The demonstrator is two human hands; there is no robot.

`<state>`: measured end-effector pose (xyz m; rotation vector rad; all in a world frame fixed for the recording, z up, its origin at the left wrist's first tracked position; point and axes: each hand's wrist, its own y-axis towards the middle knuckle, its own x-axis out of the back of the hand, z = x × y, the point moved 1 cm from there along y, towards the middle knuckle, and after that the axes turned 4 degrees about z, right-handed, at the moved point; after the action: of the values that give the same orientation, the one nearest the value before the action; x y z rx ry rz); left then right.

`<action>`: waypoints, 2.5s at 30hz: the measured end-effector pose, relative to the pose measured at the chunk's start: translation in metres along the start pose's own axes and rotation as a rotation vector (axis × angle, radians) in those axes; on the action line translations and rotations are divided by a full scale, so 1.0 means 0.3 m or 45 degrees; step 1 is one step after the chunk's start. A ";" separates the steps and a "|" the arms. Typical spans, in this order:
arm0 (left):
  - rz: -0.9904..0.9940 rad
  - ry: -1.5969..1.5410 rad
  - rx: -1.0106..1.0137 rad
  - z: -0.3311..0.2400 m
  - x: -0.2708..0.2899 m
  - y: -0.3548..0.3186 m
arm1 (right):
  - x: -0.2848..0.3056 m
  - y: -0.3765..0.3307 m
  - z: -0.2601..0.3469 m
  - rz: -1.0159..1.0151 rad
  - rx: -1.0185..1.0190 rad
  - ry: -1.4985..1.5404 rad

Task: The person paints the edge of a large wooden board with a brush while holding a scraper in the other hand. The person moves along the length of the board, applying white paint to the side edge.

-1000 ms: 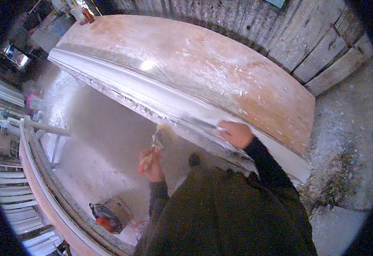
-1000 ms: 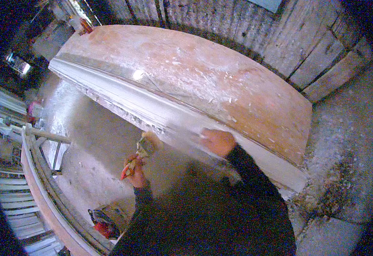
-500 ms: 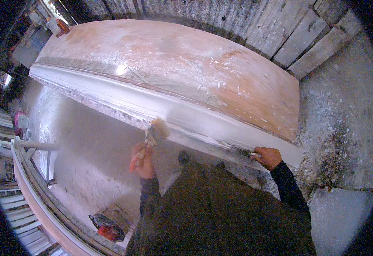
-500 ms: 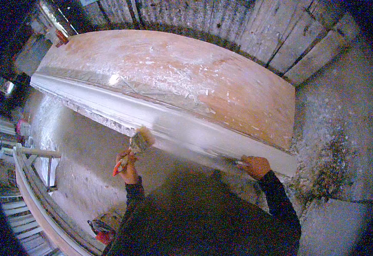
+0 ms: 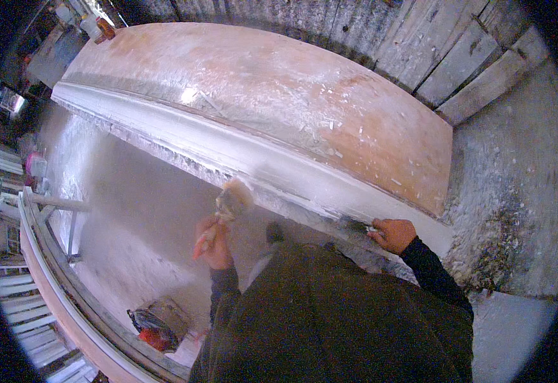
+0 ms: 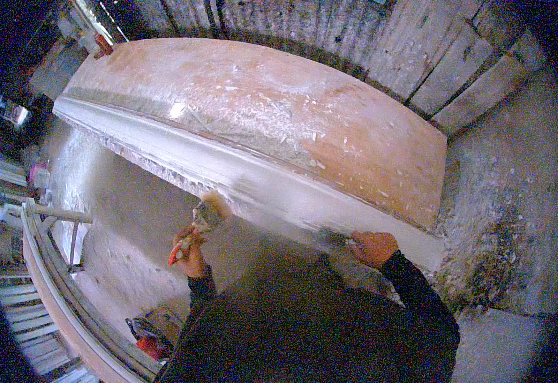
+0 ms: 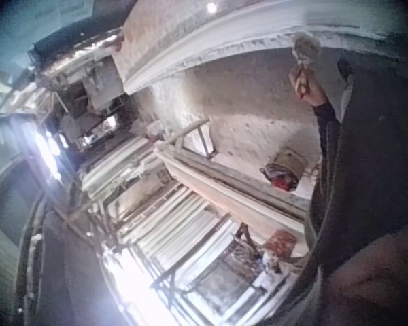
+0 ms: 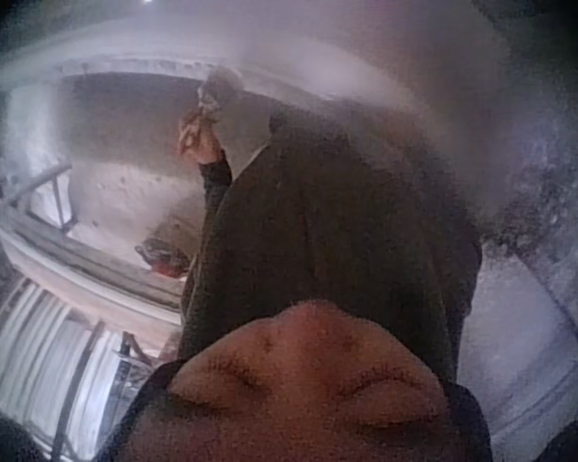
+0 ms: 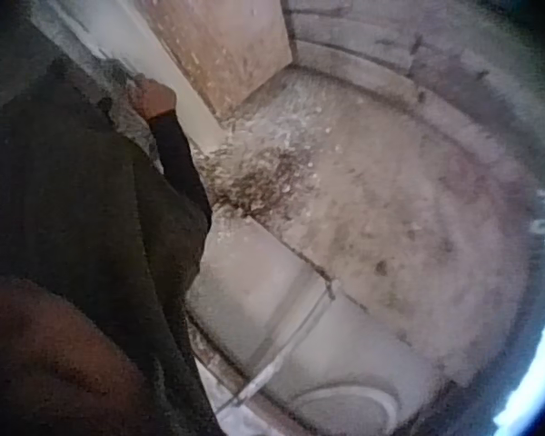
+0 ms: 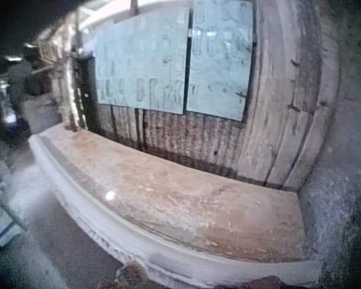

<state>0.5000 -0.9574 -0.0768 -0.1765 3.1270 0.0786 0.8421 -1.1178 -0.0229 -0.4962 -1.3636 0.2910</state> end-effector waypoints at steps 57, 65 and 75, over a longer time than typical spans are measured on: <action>0.358 -0.286 0.350 -0.004 -0.075 -0.023 | 0.036 0.188 -0.007 -0.274 0.060 0.740; 0.992 -0.194 0.234 0.162 -0.435 -0.229 | -0.174 -0.026 -0.102 -0.535 -0.507 1.493; 0.331 -0.349 0.002 0.053 -0.072 0.120 | -0.227 -0.180 -0.142 -0.592 -0.507 1.235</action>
<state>0.5174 -0.9186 -0.0906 0.2231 2.8564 0.0927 0.8660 -1.2040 -0.0597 -0.5258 -0.5347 -0.5639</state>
